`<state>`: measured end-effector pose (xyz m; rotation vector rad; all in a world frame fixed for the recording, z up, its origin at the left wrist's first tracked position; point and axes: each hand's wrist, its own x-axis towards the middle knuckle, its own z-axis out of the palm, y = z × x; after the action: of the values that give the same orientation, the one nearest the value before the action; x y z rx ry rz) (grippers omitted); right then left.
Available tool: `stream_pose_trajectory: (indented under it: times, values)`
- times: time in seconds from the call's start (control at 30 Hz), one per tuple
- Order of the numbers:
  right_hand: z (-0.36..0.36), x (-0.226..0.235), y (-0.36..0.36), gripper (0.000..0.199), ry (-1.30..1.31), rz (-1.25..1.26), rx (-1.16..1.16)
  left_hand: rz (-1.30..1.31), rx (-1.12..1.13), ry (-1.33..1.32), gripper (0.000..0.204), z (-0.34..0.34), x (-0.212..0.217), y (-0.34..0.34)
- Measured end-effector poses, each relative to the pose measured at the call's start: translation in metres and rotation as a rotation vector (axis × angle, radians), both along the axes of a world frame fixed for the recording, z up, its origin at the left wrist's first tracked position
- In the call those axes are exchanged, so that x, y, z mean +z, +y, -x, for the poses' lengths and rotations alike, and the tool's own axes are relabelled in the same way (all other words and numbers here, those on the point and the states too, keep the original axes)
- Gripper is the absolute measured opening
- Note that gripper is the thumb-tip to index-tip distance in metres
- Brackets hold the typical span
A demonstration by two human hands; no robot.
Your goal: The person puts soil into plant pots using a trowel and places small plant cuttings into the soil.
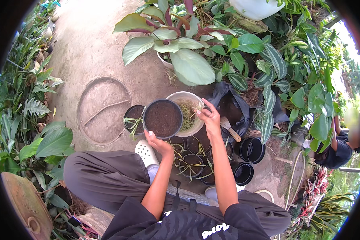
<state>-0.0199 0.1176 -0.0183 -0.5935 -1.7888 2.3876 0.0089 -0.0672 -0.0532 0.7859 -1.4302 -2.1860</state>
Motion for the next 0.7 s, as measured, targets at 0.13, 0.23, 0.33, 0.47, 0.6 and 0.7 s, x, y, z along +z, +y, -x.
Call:
stream_pose_trajectory:
  times: [0.13, 0.23, 0.33, 0.47, 0.6, 0.7]
  values:
    - [-0.001, -0.003, 0.003, 0.039, -0.055, 0.048, 0.097, -0.005, 0.032, -0.048, 0.076, -0.001, 0.003, 0.005]
    - [0.000, 0.003, -0.002, 0.031, -0.053, 0.179, 0.084, 0.008, 0.010, -0.053, 0.078, -0.001, 0.005, 0.002]
    - [0.001, 0.014, -0.004, 0.030, -0.076, 0.198, 0.052, 0.002, -0.015, -0.042, 0.079, -0.003, 0.002, 0.000]
    - [-0.002, 0.017, 0.000, 0.022, -0.135, 0.047, 0.097, 0.021, 0.029, -0.058, 0.075, -0.001, 0.005, 0.007]
    - [-0.017, 0.037, -0.005, 0.023, -0.120, -0.739, -0.005, 0.009, 0.011, -0.028, 0.066, -0.002, 0.005, 0.008]
    - [-0.027, 0.054, -0.001, 0.024, -0.063, -1.037, -0.063, 0.024, -0.032, 0.018, 0.059, -0.002, 0.004, 0.006]
